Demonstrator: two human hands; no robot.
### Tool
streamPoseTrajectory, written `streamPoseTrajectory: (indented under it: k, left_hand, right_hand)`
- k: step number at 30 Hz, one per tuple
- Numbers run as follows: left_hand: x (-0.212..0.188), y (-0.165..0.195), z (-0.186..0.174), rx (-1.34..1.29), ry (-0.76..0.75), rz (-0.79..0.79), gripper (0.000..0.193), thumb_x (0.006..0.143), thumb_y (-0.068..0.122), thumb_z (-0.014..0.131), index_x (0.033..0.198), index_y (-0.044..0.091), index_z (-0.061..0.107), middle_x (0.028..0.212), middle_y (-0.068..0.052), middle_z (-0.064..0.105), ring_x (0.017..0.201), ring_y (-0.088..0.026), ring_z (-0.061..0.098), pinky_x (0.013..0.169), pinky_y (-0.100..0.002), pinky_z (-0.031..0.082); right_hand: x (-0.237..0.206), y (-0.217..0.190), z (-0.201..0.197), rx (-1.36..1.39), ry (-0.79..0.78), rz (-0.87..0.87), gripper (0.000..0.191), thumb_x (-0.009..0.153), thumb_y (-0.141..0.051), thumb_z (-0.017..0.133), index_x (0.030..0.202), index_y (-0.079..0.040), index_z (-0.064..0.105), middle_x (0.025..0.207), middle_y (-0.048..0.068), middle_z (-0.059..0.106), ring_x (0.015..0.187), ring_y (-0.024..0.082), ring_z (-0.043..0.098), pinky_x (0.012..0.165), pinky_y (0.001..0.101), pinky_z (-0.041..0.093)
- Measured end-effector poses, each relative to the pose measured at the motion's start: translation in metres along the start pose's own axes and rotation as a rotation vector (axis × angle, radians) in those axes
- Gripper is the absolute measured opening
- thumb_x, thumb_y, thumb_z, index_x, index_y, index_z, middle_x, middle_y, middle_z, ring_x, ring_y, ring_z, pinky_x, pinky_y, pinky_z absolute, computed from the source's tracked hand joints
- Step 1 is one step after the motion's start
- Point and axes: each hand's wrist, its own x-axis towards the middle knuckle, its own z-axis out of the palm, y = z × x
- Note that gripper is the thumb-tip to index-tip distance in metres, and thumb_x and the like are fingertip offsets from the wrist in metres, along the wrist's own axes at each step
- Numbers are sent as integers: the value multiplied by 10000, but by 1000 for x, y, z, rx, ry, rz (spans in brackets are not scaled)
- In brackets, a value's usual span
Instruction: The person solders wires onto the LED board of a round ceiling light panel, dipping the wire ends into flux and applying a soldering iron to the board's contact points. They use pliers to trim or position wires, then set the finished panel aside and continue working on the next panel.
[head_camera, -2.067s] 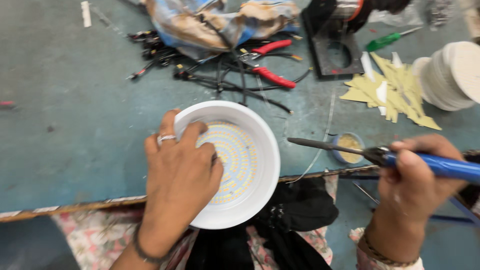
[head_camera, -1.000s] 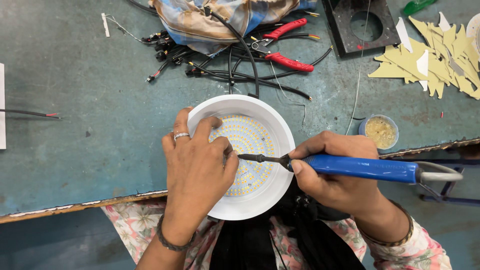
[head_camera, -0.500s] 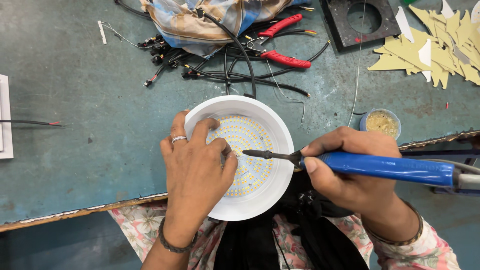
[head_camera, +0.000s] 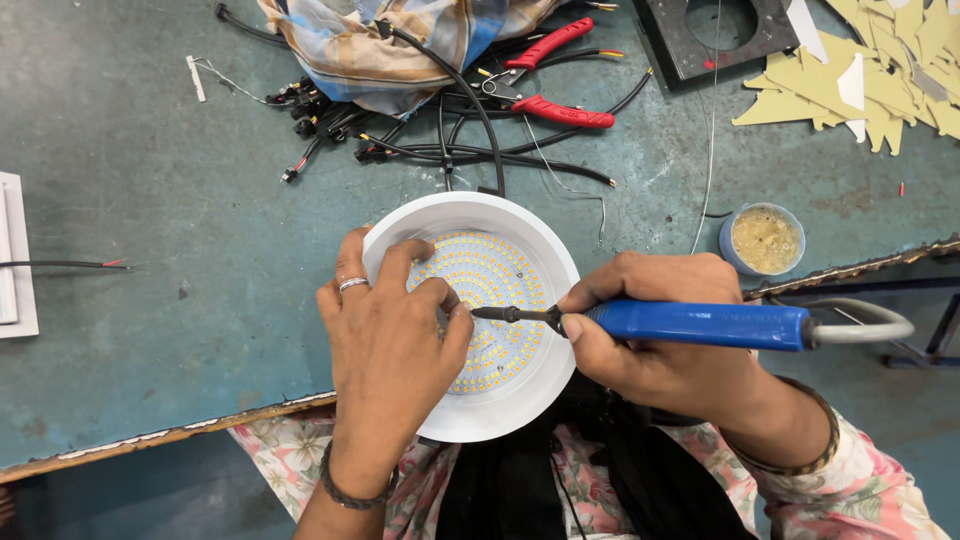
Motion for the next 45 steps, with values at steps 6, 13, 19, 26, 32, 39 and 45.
streamPoseTrajectory:
  k: [6, 13, 19, 26, 32, 39, 45]
  left_hand:
    - [-1, 1, 0, 16, 5, 2, 161, 753, 246, 756, 792, 94, 792, 1270, -54, 637, 1360, -422, 377, 930, -543, 336]
    - [-2, 0, 0, 7, 2, 5, 175, 745, 266, 770, 792, 98, 788, 1273, -52, 630, 1363, -420, 369, 935, -552, 330]
    - [-3, 0, 0, 9, -4, 0, 177, 748, 272, 776, 786, 99, 786, 1272, -50, 629, 1366, -419, 368, 937, -554, 330]
    - [-3, -2, 1, 1, -3, 6, 170, 750, 268, 771, 789, 103, 787, 1268, -49, 631, 1362, -425, 370, 932, -556, 332]
    - [-3, -1, 0, 34, 0, 7, 186, 736, 281, 745, 778, 104, 784, 1264, -49, 638, 1348, -417, 383, 929, -577, 338]
    - [-3, -1, 3, 67, -16, -22, 194, 723, 294, 732, 788, 126, 803, 1263, -5, 646, 1363, -402, 389, 950, -575, 348]
    - [-4, -2, 6, 77, -35, -36, 194, 732, 301, 725, 796, 141, 813, 1276, 1, 640, 1385, -393, 372, 970, -575, 349]
  right_hand:
    - [2, -6, 1, -3, -19, -7, 139, 826, -152, 766, 883, -41, 704, 756, 66, 719, 613, 177, 726, 572, 284, 555]
    - [3, -14, -5, -33, 10, -11, 132, 821, -162, 769, 878, -58, 710, 754, 63, 719, 616, 179, 724, 571, 285, 552]
    - [-6, -10, -15, -67, 75, 50, 135, 824, -164, 756, 858, -44, 703, 715, 43, 712, 552, 132, 691, 520, 268, 515]
    - [-12, -5, -13, -48, 73, 68, 142, 817, -171, 757, 850, -42, 709, 679, 34, 697, 520, 125, 678, 496, 263, 499]
    - [-40, 4, -38, 81, 416, 214, 143, 922, -129, 745, 931, 8, 706, 783, 73, 691, 594, 119, 600, 565, 219, 439]
    - [-57, 58, -69, 245, 736, 406, 115, 961, -64, 714, 923, 32, 664, 762, 60, 653, 563, 68, 556, 538, 185, 412]
    - [-60, 67, -64, 117, 578, 504, 100, 914, -71, 717, 909, 19, 675, 728, 17, 608, 588, 61, 538, 536, 195, 390]
